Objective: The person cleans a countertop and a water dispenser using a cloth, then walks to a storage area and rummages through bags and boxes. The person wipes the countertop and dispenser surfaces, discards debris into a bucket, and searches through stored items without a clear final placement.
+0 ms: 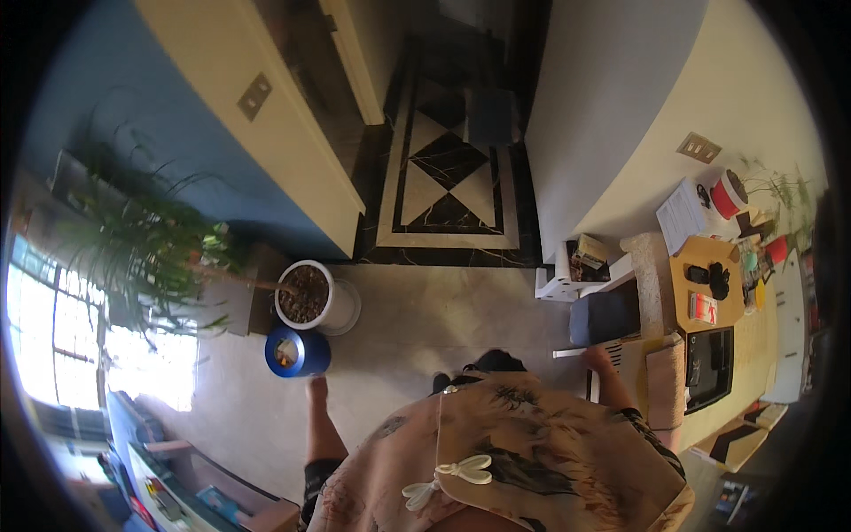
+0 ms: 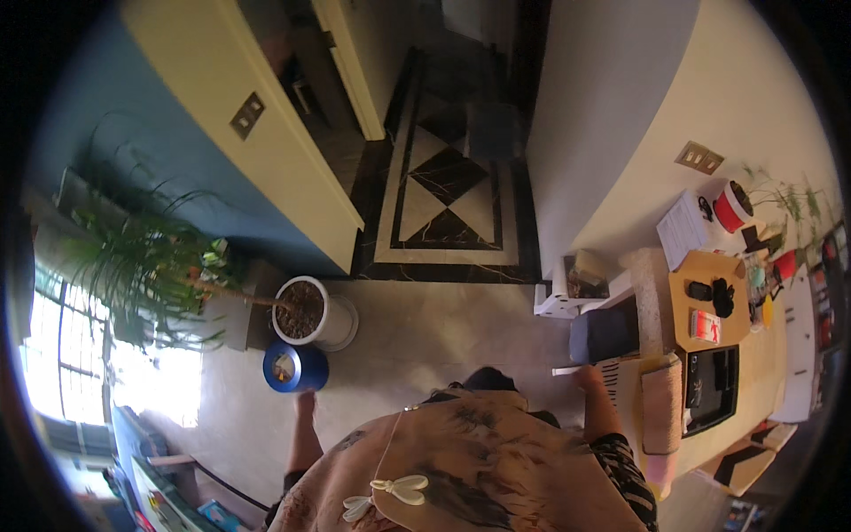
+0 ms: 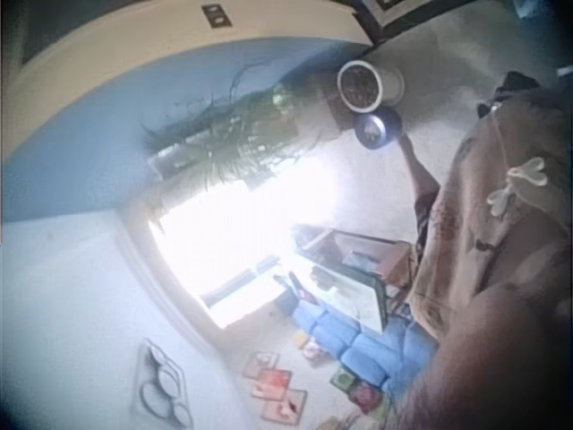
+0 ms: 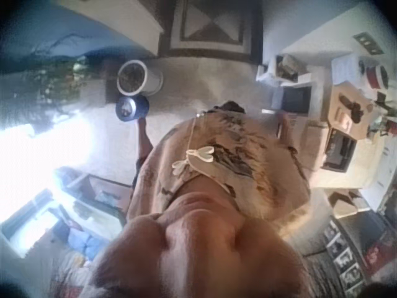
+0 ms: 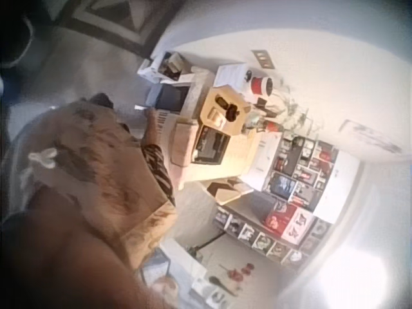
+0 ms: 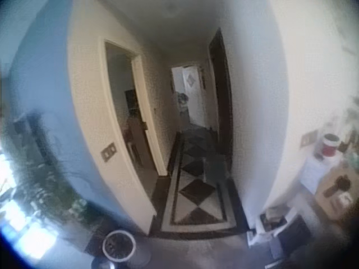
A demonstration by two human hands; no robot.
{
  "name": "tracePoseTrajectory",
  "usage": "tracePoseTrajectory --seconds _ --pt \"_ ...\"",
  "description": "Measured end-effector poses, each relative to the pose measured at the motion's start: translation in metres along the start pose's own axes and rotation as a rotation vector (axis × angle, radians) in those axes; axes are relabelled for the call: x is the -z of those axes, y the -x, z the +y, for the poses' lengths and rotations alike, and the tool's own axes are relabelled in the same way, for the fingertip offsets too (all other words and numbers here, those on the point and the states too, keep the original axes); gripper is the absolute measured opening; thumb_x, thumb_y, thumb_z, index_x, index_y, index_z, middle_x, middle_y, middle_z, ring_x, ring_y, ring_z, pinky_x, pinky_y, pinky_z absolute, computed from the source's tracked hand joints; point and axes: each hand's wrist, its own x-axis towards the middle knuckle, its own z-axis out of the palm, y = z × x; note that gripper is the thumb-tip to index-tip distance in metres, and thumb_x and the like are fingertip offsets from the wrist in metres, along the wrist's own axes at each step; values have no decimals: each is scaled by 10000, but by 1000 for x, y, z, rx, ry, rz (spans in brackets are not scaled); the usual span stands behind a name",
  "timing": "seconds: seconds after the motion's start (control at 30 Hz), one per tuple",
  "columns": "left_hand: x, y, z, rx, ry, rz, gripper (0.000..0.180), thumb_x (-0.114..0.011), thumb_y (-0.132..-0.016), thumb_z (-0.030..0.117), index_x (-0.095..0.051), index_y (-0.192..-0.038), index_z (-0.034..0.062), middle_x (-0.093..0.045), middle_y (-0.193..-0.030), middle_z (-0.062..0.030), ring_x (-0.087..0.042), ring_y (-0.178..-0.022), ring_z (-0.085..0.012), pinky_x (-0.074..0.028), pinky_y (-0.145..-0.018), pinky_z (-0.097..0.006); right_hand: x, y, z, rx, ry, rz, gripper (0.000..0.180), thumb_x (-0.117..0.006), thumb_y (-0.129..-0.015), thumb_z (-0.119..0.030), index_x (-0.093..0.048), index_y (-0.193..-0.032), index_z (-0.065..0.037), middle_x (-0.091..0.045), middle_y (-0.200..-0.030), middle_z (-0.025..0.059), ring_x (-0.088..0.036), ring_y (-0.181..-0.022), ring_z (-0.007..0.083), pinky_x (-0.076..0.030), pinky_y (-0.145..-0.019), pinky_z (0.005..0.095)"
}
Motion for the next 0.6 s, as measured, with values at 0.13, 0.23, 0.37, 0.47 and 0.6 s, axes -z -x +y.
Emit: tracePoseTrajectory --seconds 0.13,0.23,0.37,0.47,0.6 --pt "85 -245 -13 117 1068 322 250 -536 -949 273 -678 -1016 79 -695 -965 -125 -675 -890 -284 -535 -733 -387 -8 35 32 -445 -66 -149 411 -527 -933 -321 -717 -652 -89 -722 -844 97 -688 -801 240 -546 -701 400" --pt "112 -342 31 58 803 285 372 -483 -976 386 -663 -1111 90 -685 -1034 -151 -643 -953 -360 -505 -788 -452 6 19 -6 -127 181 -382 338 -522 -935 -293 -745 -778 -93 -722 -847 101 -680 -790 248 -541 -716 405" --pt "114 -388 100 124 666 -8 452 -449 -974 467 -662 -1136 103 -678 -1053 -177 -629 -980 -394 -482 -809 -499 69 -92 -82 39 80 -497 294 -547 -893 -278 -747 -755 -112 -723 -816 88 -680 -771 258 -542 -684 422" --pt "99 -367 132 121 791 -339 447 -458 -965 463 -667 -1126 103 -681 -1043 -180 -632 -972 -397 -487 -809 -498 154 -225 -119 207 168 -507 261 -566 -861 -267 -748 -739 -125 -724 -792 78 -680 -757 266 -542 -660 434" --pt "96 -373 146 236 874 -565 440 -469 -953 458 -673 -1112 103 -684 -1029 -183 -635 -962 -401 -494 -808 -497 295 -427 -164 439 306 -286 297 -540 -831 -291 -725 -682 -113 -706 -713 76 -678 -697 288 -543 -681 428"
